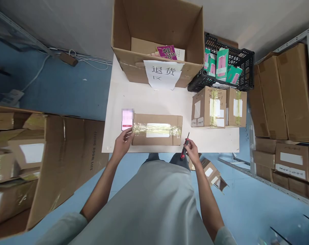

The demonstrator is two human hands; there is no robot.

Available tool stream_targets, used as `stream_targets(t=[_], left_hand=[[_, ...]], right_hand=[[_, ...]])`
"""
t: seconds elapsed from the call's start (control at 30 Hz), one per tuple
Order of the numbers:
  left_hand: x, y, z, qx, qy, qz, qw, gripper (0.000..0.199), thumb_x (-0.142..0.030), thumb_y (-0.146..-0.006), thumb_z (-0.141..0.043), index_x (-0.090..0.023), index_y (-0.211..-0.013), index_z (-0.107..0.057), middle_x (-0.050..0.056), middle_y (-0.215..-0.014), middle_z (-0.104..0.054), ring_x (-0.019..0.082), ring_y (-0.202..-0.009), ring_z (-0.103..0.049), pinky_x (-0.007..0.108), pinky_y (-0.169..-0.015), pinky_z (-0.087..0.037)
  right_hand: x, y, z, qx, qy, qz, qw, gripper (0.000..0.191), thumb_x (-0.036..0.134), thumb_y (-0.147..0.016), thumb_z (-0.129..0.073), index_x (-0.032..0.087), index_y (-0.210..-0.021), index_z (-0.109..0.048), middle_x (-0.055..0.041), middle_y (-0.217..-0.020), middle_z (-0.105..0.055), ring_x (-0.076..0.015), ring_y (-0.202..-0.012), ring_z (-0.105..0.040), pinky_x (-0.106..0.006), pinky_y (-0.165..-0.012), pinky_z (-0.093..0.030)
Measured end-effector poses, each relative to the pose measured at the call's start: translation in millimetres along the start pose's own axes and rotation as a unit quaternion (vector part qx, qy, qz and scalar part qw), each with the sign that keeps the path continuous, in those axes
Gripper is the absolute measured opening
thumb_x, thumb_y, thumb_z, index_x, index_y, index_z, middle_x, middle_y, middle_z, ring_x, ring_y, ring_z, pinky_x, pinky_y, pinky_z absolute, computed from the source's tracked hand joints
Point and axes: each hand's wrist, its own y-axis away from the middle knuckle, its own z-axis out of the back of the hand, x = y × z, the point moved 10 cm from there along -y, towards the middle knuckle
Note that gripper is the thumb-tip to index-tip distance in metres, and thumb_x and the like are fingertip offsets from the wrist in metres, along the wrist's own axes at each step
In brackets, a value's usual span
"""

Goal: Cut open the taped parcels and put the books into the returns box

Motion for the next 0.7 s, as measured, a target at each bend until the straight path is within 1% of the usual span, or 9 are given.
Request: stream_targets(t=[0.07,0.13,0.23,0.33,0.43,0.53,0.63,0.7], left_hand=[[2,-1,0.6,0.008,0.003,0.002,1.000,0.061,-0.064,-0.097,-0.069,-0.021,-0.140,-0.070,0.016,-0.144,-0.074,0.032,-0.132,-0.073,0.048,-0.113,-0.060],[4,-3,-0.1,0.018,0.007,0.001,1.000,0.061,-0.064,-0.097,-0.070,-0.021,-0.140,-0.070,0.016,-0.145,-0.073,0.032,-0.133,-0.072,0.048,-0.115,-0.059],[5,-5,-0.3,0.022,0.015,-0.012,1.000,0.061,-0.062,-0.096,-0.071,-0.020,-0.141,-0.070,0.017,-0.149,-0.070,0.032,-0.137,-0.069,0.049,-0.119,-0.057],[1,-7,-1.5,0.024,0.031,-0.030,0.999,0.062,-0.060,-0.096,-0.071,-0.020,-0.143,-0.069,0.016,-0.154,-0.067,0.032,-0.143,-0.066,0.049,-0.125,-0.053],[-1,-6,-5.3,0.038,0.047,-0.024,0.998,0.062,-0.055,-0.097,-0.072,-0.020,-0.148,-0.066,0.016,-0.156,-0.066,0.032,-0.146,-0.064,0.049,-0.128,-0.050],[-5,-5,-6.1,0.044,0.050,-0.021,0.998,0.061,-0.049,-0.098,-0.072,-0.022,-0.152,-0.063,0.014,-0.158,-0.065,0.032,-0.147,-0.064,0.049,-0.126,-0.052],[-12,-6,-4.9,0.044,0.024,-0.037,0.998,0.052,-0.048,-0.099,-0.070,-0.023,-0.144,-0.068,0.013,-0.153,-0.068,0.030,-0.141,-0.067,0.047,-0.121,-0.057],[-16,-7,-4.4,0.040,-0.005,-0.050,0.998,0.046,-0.050,-0.100,-0.069,-0.023,-0.137,-0.073,0.013,-0.146,-0.070,0.030,-0.134,-0.071,0.046,-0.116,-0.061]], right_hand=[[13,-2,-4,-0.013,0.015,0.020,1.000,0.056,0.055,-0.081,-0.067,0.020,-0.125,-0.070,0.0039,-0.076,-0.061,-0.0193,-0.067,-0.055,-0.036,-0.068,-0.056],[26,-4,-7,-0.025,0.029,0.043,0.998,0.055,0.054,-0.080,-0.067,0.019,-0.122,-0.069,0.0031,-0.078,-0.062,-0.0192,-0.068,-0.055,-0.037,-0.071,-0.056],[41,-7,-8,-0.043,0.034,0.065,0.996,0.049,0.053,-0.081,-0.065,0.019,-0.118,-0.068,-0.0016,-0.087,-0.068,-0.0217,-0.077,-0.060,-0.038,-0.077,-0.057],[50,-10,-4,-0.063,0.033,0.072,0.995,0.043,0.052,-0.085,-0.062,0.020,-0.113,-0.067,-0.0044,-0.094,-0.071,-0.0238,-0.086,-0.065,-0.038,-0.081,-0.058],[55,-10,1,-0.067,0.041,0.070,0.994,0.036,0.053,-0.089,-0.060,0.022,-0.105,-0.066,-0.0039,-0.091,-0.071,-0.0218,-0.081,-0.064,-0.035,-0.077,-0.056],[63,-7,3,-0.063,0.035,0.069,0.995,0.036,0.056,-0.096,-0.055,0.022,-0.101,-0.065,-0.0032,-0.089,-0.071,-0.0179,-0.069,-0.060,-0.031,-0.067,-0.053],[82,1,4,-0.057,0.043,0.101,0.992,0.043,0.061,-0.103,-0.052,0.021,-0.108,-0.068,-0.0035,-0.092,-0.072,-0.0162,-0.066,-0.060,-0.029,-0.064,-0.052],[100,6,3,-0.042,0.064,0.124,0.989,0.049,0.064,-0.106,-0.052,0.021,-0.118,-0.071,-0.0028,-0.089,-0.073,-0.0168,-0.066,-0.062,-0.029,-0.064,-0.053]])
